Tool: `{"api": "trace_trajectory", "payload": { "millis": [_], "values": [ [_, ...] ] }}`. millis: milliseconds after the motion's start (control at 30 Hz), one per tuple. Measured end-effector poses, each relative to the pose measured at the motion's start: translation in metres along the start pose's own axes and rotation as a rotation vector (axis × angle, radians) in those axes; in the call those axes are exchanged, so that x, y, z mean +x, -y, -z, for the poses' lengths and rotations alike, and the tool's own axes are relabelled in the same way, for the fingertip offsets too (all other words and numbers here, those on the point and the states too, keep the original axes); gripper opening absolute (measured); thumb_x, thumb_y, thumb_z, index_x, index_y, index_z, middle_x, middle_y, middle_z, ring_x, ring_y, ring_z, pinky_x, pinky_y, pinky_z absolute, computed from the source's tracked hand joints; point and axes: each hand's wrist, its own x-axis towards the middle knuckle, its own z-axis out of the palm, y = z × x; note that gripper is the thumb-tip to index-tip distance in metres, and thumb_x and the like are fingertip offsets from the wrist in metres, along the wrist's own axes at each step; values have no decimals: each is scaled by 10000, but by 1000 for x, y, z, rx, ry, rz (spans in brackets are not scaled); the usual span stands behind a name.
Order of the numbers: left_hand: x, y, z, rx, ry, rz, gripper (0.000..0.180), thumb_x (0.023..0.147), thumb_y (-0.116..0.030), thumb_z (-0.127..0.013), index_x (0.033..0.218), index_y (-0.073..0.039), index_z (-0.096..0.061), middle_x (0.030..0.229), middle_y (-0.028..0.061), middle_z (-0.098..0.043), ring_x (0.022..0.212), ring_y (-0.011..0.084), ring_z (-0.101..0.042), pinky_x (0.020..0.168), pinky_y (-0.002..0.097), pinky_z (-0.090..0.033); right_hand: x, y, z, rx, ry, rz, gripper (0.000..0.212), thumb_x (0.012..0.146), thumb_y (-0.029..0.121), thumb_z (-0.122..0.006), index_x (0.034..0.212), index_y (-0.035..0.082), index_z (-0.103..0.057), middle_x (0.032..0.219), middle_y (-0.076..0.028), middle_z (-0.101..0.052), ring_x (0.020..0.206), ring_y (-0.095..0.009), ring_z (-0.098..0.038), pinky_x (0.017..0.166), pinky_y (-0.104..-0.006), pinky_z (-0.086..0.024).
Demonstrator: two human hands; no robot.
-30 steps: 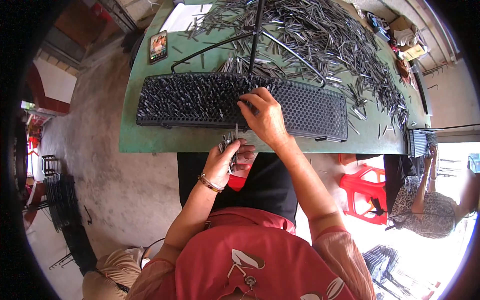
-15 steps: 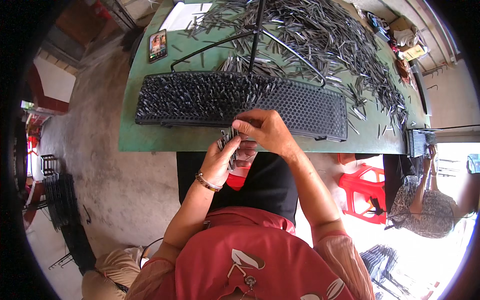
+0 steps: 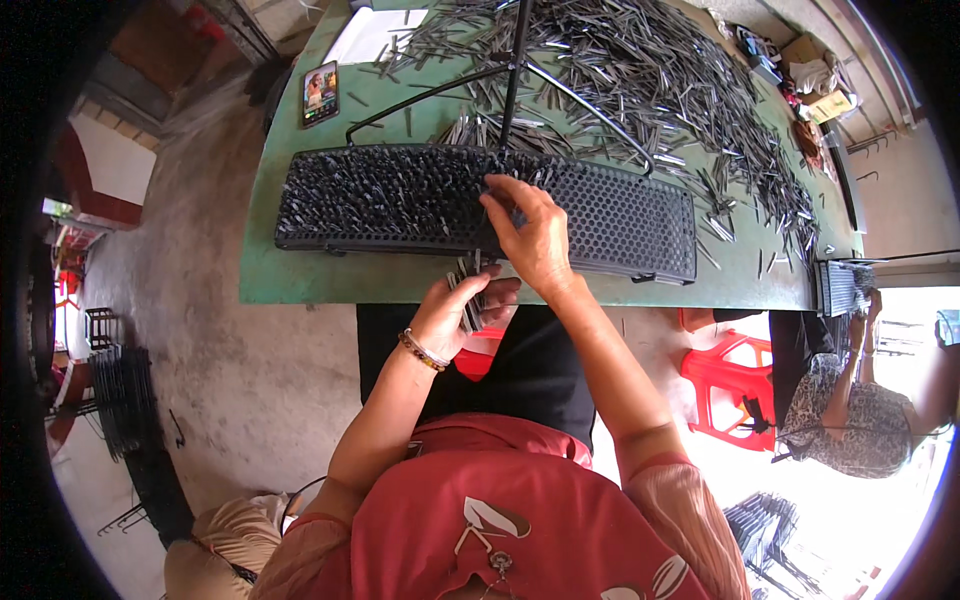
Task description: Manually picking metal pins from a pile and inserting them into a perforated template board.
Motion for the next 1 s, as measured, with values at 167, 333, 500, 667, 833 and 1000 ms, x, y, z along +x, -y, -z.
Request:
{"api": "trace_trajectory", "payload": {
  "millis": [167,333,500,667,833,1000],
  "values": [
    [-3,5,12,-35,-20,15,238,932,-154,-512,1096,16,-539,984,177,-645,853,229,-654,698,342,-565,1,-2,-4,-69,-44,126,226,774,101,-694,996,72,-660,755,-75,-643,715,-235,-589,690,-342,-455],
    [-10,3,10,-85,-13,52,277,930,-155,-500,1136,29,-527,1035,201,-627,894,246,-647,737,364,-559,1,-3,-3,-163,15,164,229,763,116,-701,987,86,-663,803,-60,-643,743,-232,-577,712,-338,-430],
    [-11,-5,11,-91,34,39,307,929,-156,-500,1167,39,-519,1060,203,-618,916,245,-641,765,357,-553,4,4,0,-256,24,390,227,727,87,-717,950,76,-672,931,-52,-619,817,-238,-573,740,-345,-437],
    [-13,-10,7,-61,50,15,312,926,-134,-508,1178,50,-515,1075,197,-615,944,247,-636,798,349,-544,1,2,5,-283,60,402,229,723,80,-717,948,75,-675,921,-50,-613,807,-244,-574,740,-349,-443],
    [-16,-14,4,-23,53,13,307,926,-118,-506,1185,49,-508,1093,190,-607,956,249,-634,812,350,-541,-3,9,8,-244,-8,389,188,742,77,-713,925,48,-679,921,-70,-623,802,-241,-593,716,-339,-469],
    [-19,-14,3,7,122,-34,310,937,-128,-490,1196,43,-492,1103,181,-605,962,252,-633,807,371,-545,-16,27,25,247,460,-203,190,814,166,-698,871,-14,-680,799,-80,-638,718,-136,-602,635,-270,-479]
  ]
}}
